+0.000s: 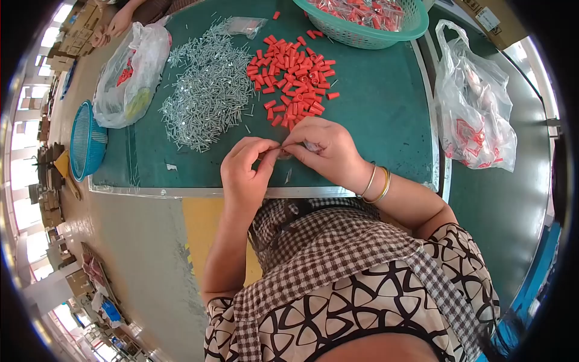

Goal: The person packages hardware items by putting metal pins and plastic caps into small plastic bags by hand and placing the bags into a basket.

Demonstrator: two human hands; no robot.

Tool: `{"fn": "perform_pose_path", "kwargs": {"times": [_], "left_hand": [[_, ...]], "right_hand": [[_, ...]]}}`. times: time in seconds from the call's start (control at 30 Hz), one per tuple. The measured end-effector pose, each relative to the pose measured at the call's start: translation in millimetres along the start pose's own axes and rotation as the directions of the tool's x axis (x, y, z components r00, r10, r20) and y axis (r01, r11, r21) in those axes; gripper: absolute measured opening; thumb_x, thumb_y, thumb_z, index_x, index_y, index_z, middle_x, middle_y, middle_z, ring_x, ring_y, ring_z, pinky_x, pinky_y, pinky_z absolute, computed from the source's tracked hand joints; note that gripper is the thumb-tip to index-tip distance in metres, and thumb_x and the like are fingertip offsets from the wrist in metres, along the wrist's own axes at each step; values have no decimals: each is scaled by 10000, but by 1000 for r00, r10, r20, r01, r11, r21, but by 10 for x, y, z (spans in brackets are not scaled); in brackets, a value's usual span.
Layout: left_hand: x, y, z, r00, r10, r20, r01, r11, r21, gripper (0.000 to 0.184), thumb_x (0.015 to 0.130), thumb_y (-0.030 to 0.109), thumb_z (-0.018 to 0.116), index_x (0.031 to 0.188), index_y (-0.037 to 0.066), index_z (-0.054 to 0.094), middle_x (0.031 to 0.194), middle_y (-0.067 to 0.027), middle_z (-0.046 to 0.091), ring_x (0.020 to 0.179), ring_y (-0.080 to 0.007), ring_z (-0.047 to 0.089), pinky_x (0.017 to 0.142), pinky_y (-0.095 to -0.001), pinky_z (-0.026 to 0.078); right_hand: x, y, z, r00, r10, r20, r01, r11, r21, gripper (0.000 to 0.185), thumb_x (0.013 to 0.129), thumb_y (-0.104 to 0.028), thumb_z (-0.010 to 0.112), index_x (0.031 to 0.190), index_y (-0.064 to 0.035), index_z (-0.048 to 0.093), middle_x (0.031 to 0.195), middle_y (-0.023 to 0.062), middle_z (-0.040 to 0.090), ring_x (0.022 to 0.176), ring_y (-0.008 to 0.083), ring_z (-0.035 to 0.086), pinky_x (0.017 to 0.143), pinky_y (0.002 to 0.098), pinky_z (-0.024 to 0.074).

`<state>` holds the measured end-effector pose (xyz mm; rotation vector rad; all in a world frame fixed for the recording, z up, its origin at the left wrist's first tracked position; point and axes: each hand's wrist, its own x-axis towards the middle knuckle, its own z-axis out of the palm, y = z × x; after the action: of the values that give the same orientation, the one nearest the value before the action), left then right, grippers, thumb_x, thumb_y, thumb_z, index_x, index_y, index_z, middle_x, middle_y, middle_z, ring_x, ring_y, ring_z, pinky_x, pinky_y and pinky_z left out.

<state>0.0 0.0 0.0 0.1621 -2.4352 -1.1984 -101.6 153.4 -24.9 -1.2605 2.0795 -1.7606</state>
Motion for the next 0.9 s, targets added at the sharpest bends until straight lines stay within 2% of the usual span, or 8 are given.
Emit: {"fn": "perform_pose_path", "kwargs": {"times": [0.17, 0.27, 0.67, 0.77, 0.8, 0.9], "left_hand": [[0, -3, -26, 999, 5, 38, -6, 1000, 29, 135, 768, -104, 676, 875, -27, 646, 839, -83, 655, 726, -166, 621, 659, -264, 493], [1, -7, -24, 998, -6, 55, 8, 1000, -24, 113, 780, -98, 664, 864, -31, 632, 832, -80, 646, 725, -160, 612, 661, -265, 489], [41, -51, -139, 995, -44, 86, 48, 998, -42, 71, 806, -68, 647, 850, -32, 604, 814, -67, 612, 721, -141, 585, 668, -251, 470], [34, -95, -148, 995, -42, 92, 46, 998, -48, 59, 812, -65, 640, 843, -30, 604, 805, -66, 603, 710, -136, 584, 653, -246, 465], [22, -93, -149, 993, -95, 75, 101, 991, -87, 44, 829, -60, 632, 842, -29, 604, 802, -48, 600, 701, -115, 584, 640, -233, 461], [-49, -225, -195, 973, -232, -11, 222, 944, -244, 32, 850, -51, 625, 855, -23, 612, 801, -24, 599, 696, -92, 580, 637, -219, 460]], "right_hand": [[-5, -5, 31, 999, 41, 1, -41, 999, 17, 72, 776, -64, 731, 826, -58, 680, 697, 41, 529, 592, 180, 493, 548, 313, 411], [-18, -16, 10, 997, 74, 24, -75, 997, 36, 64, 781, -59, 726, 823, -57, 679, 685, 39, 511, 601, 177, 490, 556, 317, 411], [46, -90, -68, 979, 179, 96, -184, 982, 47, 27, 807, -64, 704, 822, -49, 686, 701, 45, 524, 646, 179, 500, 593, 318, 419], [55, -69, -72, 993, 88, 82, -95, 991, 92, 15, 810, -53, 694, 821, -44, 689, 711, 49, 537, 663, 182, 515, 603, 310, 425], [52, -35, -79, 993, 85, 77, -93, 990, 103, 30, 823, -61, 695, 841, -38, 689, 723, 29, 557, 644, 138, 518, 583, 290, 432], [120, -100, -198, 917, 392, 79, -398, 882, 252, 35, 870, -60, 688, 873, -26, 688, 832, 9, 604, 670, 91, 555, 558, 229, 476]]}}
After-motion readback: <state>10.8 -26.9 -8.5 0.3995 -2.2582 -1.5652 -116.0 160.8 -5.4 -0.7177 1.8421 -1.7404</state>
